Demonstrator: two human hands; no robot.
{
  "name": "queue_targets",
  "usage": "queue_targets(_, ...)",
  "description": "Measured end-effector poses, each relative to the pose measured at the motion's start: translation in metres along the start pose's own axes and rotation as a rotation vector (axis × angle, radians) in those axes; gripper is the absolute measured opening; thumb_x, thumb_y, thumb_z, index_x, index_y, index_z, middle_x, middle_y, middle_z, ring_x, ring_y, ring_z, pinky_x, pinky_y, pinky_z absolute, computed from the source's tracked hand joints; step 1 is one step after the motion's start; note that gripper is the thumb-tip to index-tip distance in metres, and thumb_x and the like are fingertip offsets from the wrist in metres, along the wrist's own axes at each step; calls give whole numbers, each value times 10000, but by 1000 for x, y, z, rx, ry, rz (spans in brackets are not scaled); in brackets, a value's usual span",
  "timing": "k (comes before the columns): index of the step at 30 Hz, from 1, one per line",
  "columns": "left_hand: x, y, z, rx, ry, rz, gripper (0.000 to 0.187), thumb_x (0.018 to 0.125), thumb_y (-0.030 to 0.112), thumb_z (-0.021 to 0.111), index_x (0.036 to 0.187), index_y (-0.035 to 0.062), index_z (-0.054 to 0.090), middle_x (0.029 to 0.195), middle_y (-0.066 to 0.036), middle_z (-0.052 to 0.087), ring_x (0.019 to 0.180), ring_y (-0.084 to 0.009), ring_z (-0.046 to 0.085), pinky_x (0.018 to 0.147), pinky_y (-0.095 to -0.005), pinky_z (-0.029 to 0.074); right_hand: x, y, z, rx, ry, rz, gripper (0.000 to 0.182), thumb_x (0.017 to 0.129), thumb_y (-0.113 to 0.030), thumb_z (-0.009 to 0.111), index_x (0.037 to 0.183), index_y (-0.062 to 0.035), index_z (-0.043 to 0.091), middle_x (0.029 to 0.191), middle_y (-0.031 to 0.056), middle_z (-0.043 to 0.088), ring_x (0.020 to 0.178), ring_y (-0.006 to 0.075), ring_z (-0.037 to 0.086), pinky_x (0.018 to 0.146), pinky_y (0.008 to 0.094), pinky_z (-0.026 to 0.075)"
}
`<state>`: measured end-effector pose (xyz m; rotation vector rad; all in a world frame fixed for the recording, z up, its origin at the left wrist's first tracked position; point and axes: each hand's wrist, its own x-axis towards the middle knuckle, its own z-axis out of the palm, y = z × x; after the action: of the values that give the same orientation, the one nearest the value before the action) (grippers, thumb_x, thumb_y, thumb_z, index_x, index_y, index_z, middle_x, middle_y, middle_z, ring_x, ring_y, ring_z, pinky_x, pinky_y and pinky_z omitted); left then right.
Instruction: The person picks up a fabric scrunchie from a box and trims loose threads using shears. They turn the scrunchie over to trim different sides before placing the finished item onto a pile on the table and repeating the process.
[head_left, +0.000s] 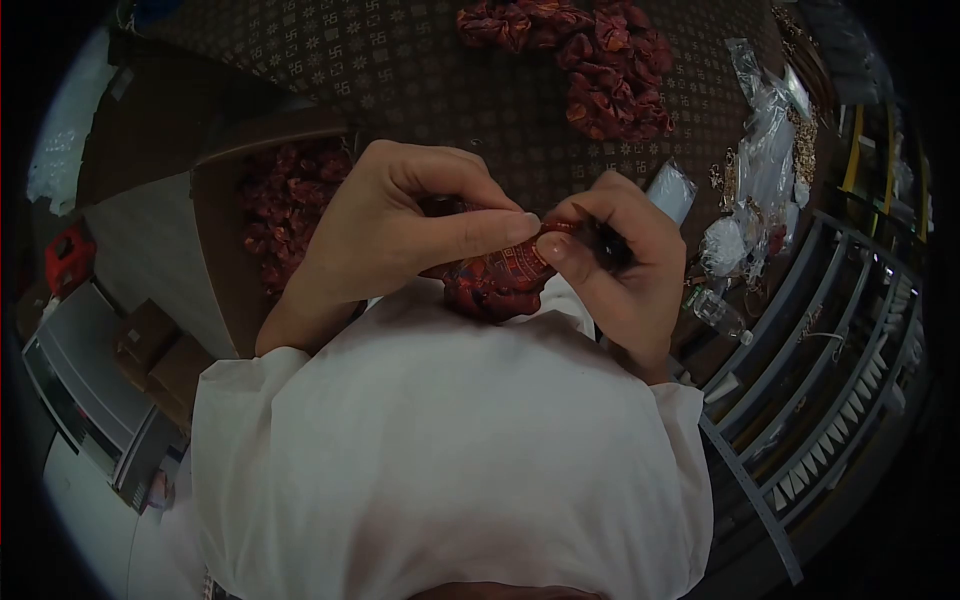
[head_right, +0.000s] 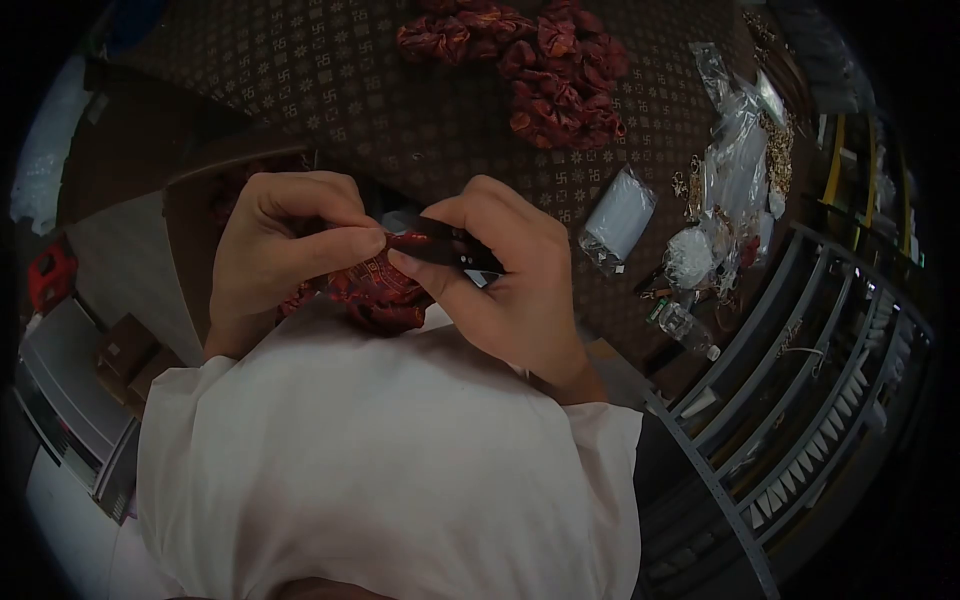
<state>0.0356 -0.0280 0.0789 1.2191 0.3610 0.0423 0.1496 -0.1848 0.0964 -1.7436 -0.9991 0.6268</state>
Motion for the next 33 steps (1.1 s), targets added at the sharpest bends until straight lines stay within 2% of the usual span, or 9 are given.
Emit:
queue_targets(6, 8, -16, -14, -59, 81, 22, 86, 750, 71, 651, 710, -5, 657, 642, -12, 585, 534, -36, 483, 457, -176, 349, 1, 10, 5, 274, -30, 111, 92, 718, -35, 672, 740, 0, 590, 655, 20, 493, 591, 71, 454, 497, 211, 319)
queue_targets(8, 12, -19, -34, -196, 400, 96, 98, 763, 92, 640, 729, 2, 662, 667, -10, 601, 538, -39, 470, 491, -180, 354, 0, 14, 4, 364, 1, 127, 82, 734, -36, 662, 736, 0, 588, 655, 13, 492, 597, 64, 451, 500, 207, 311)
queue_targets(12, 7, -21, -86, -51, 265, 67, 174, 769, 128, 646, 901, 13, 653, 793, -40, 636, 671, -78, 555, 606, -199, 427, -1, 16, 2, 367, 12, 178, 83, 764, -43, 638, 733, 3, 576, 663, 0, 480, 619, 53, 450, 531, 196, 334)
queue_targets(14, 16, -28, -59, 297, 616, 514, 405, 730, 166, 695, 1089, 18, 579, 936, -70, 634, 849, -137, 594, 737, -235, 462, 0, 15, 3, 378, 5, 193, 90, 770, -47, 634, 734, 7, 572, 664, -1, 476, 628, 53, 455, 544, 191, 347)
queue_targets(18, 18, -17, -31, 472, 603, 765, 550, 690, 144, 724, 1182, 25, 509, 1015, -90, 615, 985, -194, 573, 831, -273, 449, 3, 14, 6, 466, 29, 277, 106, 781, -54, 624, 733, 17, 562, 692, -3, 508, 662, 53, 476, 584, 186, 383)
queue_targets(21, 6, -16, -29, 578, -139, 392, 362, 662, 41, 698, 1018, 54, 631, 908, -74, 626, 848, -195, 603, 847, -337, 418, 7, 19, 10, 508, 25, 354, 98, 787, -58, 613, 749, 21, 571, 701, -3, 540, 657, 50, 481, 582, 186, 390)
queue_targets(26, -5, -33, -60, 829, 129, 91, 160, 675, 101, 695, 819, 38, 666, 756, -95, 604, 681, -211, 600, 618, -310, 479, 22, 95, 18, 189, 193, 369, 111, 791, -91, 606, 813, 17, 607, 679, -5, 564, 622, 30, 478, 561, 192, 401)
queue_targets(29, -29, -52, -99, 1492, 182, -239, 172, 711, 159, 667, 812, 20, 654, 787, -154, 603, 699, -277, 598, 630, -354, 474, 25, 160, 4, -94, 260, 416, 167, 774, -150, 622, 861, -8, 627, 679, 40, 598, 623, 94, 556, 572, 246, 435)
queue_targets(33, -46, -57, -110, 1529, 246, -585, 225, 714, 194, 665, 855, 20, 648, 822, -163, 606, 733, -300, 596, 651, -392, 468, 30, 215, -7, -661, 456, 289, 244, 726, -218, 656, 893, -44, 623, 793, 116, 610, 709, 289, 604, 610, 366, 470)
